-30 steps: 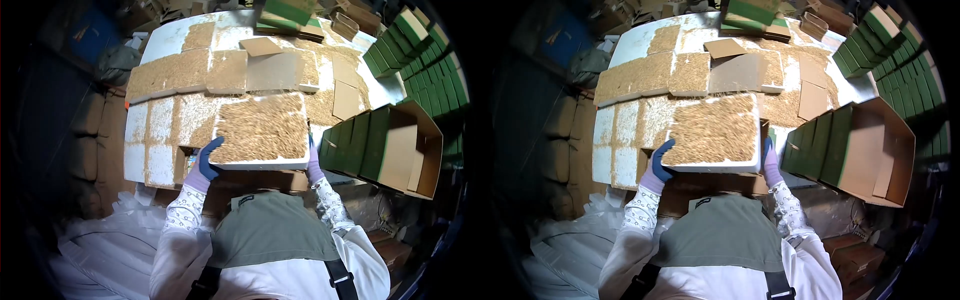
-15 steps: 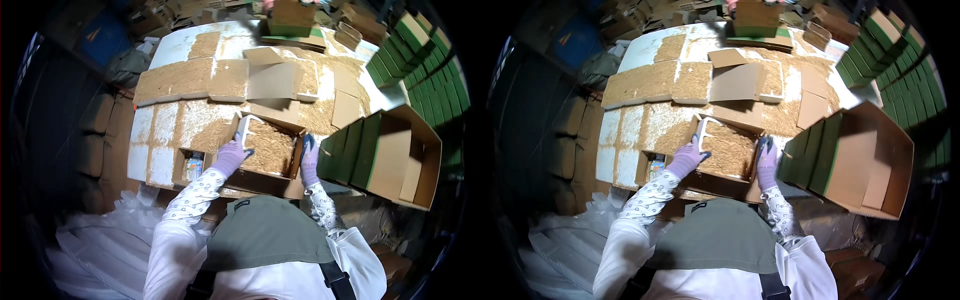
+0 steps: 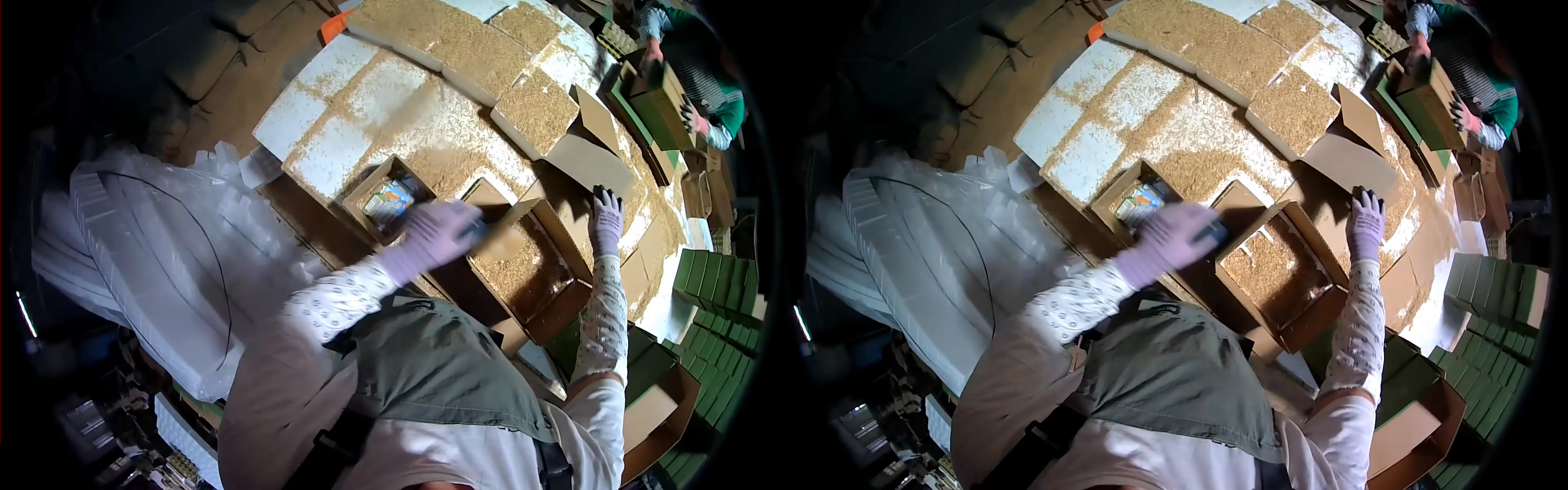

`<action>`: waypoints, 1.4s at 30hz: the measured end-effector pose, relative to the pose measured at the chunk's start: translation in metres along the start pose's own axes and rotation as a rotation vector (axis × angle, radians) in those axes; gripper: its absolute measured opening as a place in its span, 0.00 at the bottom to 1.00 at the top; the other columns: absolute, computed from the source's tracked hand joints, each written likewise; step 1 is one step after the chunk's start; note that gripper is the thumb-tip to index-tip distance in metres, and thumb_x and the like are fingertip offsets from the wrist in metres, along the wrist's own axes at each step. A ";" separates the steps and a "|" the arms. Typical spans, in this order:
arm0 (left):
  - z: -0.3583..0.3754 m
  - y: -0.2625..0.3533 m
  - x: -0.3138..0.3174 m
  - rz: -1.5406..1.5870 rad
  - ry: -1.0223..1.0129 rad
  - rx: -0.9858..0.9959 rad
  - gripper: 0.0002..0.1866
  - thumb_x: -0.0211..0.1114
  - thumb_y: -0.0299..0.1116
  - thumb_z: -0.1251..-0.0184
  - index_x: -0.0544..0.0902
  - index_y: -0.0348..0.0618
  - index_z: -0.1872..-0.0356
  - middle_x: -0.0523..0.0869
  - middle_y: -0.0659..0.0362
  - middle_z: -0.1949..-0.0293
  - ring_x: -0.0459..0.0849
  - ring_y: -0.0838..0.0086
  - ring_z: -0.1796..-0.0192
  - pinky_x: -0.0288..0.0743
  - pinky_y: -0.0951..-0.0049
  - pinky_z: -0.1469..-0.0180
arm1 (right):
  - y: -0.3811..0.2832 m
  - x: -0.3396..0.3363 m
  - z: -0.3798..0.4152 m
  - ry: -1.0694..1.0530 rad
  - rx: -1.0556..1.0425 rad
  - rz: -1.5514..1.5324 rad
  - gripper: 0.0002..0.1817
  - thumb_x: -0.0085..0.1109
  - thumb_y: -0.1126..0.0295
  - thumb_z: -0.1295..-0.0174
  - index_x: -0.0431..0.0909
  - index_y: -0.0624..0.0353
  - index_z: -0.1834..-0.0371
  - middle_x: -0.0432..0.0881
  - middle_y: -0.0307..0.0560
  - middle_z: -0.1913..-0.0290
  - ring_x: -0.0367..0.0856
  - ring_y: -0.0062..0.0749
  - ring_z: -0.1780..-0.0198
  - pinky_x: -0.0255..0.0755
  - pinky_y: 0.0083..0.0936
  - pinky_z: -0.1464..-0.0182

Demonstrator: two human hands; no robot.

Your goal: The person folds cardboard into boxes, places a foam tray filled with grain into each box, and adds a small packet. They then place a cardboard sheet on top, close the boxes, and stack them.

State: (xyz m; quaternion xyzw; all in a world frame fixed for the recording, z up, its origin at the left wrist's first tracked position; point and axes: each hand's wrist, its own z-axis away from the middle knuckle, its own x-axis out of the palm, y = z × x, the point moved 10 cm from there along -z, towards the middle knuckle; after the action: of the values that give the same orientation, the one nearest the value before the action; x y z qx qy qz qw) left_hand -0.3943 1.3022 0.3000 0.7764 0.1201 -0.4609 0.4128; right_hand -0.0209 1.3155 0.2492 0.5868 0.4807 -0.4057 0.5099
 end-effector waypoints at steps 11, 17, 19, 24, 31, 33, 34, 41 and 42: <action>0.069 -0.212 0.077 -0.467 -0.868 -0.484 0.16 0.60 0.37 0.35 0.85 0.40 0.52 0.87 0.46 0.51 0.87 0.57 0.50 0.79 0.59 0.47 | 0.015 -0.143 0.074 0.461 0.646 -0.847 0.28 0.56 0.81 0.38 0.68 0.57 0.32 0.84 0.48 0.56 0.84 0.30 0.55 0.76 0.25 0.49; -0.026 -0.063 -0.021 0.276 -0.253 -0.603 0.16 0.58 0.36 0.32 0.83 0.40 0.49 0.86 0.44 0.52 0.84 0.54 0.50 0.77 0.61 0.44 | 0.007 -0.157 0.175 0.639 0.731 -1.020 0.18 0.50 0.79 0.31 0.75 0.67 0.39 0.82 0.52 0.48 0.81 0.32 0.48 0.73 0.26 0.42; -0.045 0.036 0.012 0.417 -0.071 -0.100 0.16 0.57 0.34 0.31 0.82 0.44 0.46 0.85 0.47 0.49 0.83 0.54 0.47 0.76 0.60 0.42 | -0.054 -0.210 0.183 0.592 0.603 -0.929 0.23 0.42 0.87 0.37 0.73 0.70 0.38 0.83 0.55 0.47 0.82 0.34 0.49 0.75 0.25 0.44; -0.049 0.022 0.042 0.089 -0.117 -0.206 0.21 0.63 0.39 0.34 0.79 0.41 0.43 0.77 0.49 0.38 0.77 0.55 0.37 0.73 0.62 0.36 | -0.146 -0.131 0.245 -0.071 0.107 -0.350 0.21 0.59 0.66 0.40 0.80 0.57 0.43 0.78 0.59 0.42 0.72 0.54 0.35 0.58 0.46 0.28; -0.027 -0.055 0.182 1.020 -0.567 -0.540 0.28 0.67 0.44 0.34 0.75 0.42 0.37 0.80 0.54 0.41 0.77 0.68 0.40 0.71 0.70 0.37 | -0.134 -0.041 0.180 -0.396 0.349 -0.854 0.17 0.53 0.60 0.35 0.82 0.52 0.48 0.78 0.50 0.41 0.75 0.50 0.40 0.68 0.40 0.36; -0.034 -0.027 0.224 0.976 -0.567 -0.413 0.36 0.73 0.47 0.41 0.73 0.44 0.34 0.77 0.52 0.36 0.75 0.66 0.35 0.70 0.66 0.35 | -0.091 -0.101 0.199 0.018 0.431 -0.998 0.19 0.56 0.68 0.37 0.80 0.53 0.43 0.77 0.54 0.39 0.75 0.51 0.39 0.68 0.36 0.34; -0.042 0.007 0.210 0.749 -0.630 -0.459 0.41 0.77 0.50 0.47 0.73 0.43 0.34 0.76 0.50 0.35 0.74 0.64 0.33 0.70 0.65 0.34 | -0.053 -0.110 0.230 0.220 0.687 -0.895 0.20 0.57 0.74 0.38 0.79 0.55 0.41 0.78 0.53 0.40 0.76 0.46 0.39 0.70 0.33 0.36; -0.013 -0.041 0.261 0.983 -0.537 -0.735 0.46 0.80 0.42 0.52 0.69 0.41 0.30 0.69 0.51 0.29 0.72 0.66 0.32 0.67 0.70 0.32 | -0.071 0.113 0.317 -0.194 1.311 -1.128 0.46 0.68 0.40 0.44 0.67 0.65 0.33 0.81 0.53 0.47 0.79 0.39 0.47 0.73 0.29 0.45; -0.010 -0.036 0.245 0.936 -0.543 -0.487 0.44 0.77 0.41 0.48 0.68 0.41 0.30 0.70 0.51 0.30 0.72 0.66 0.33 0.67 0.70 0.33 | -0.068 0.130 0.319 -0.147 1.312 -1.046 0.48 0.70 0.37 0.48 0.68 0.65 0.34 0.83 0.52 0.54 0.81 0.36 0.53 0.74 0.29 0.50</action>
State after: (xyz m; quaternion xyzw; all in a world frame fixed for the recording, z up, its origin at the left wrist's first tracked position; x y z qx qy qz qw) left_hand -0.2744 1.2852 0.0842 0.4840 -0.2430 -0.3712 0.7543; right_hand -0.0556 1.0207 0.0615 0.4378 0.3231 -0.8240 -0.1580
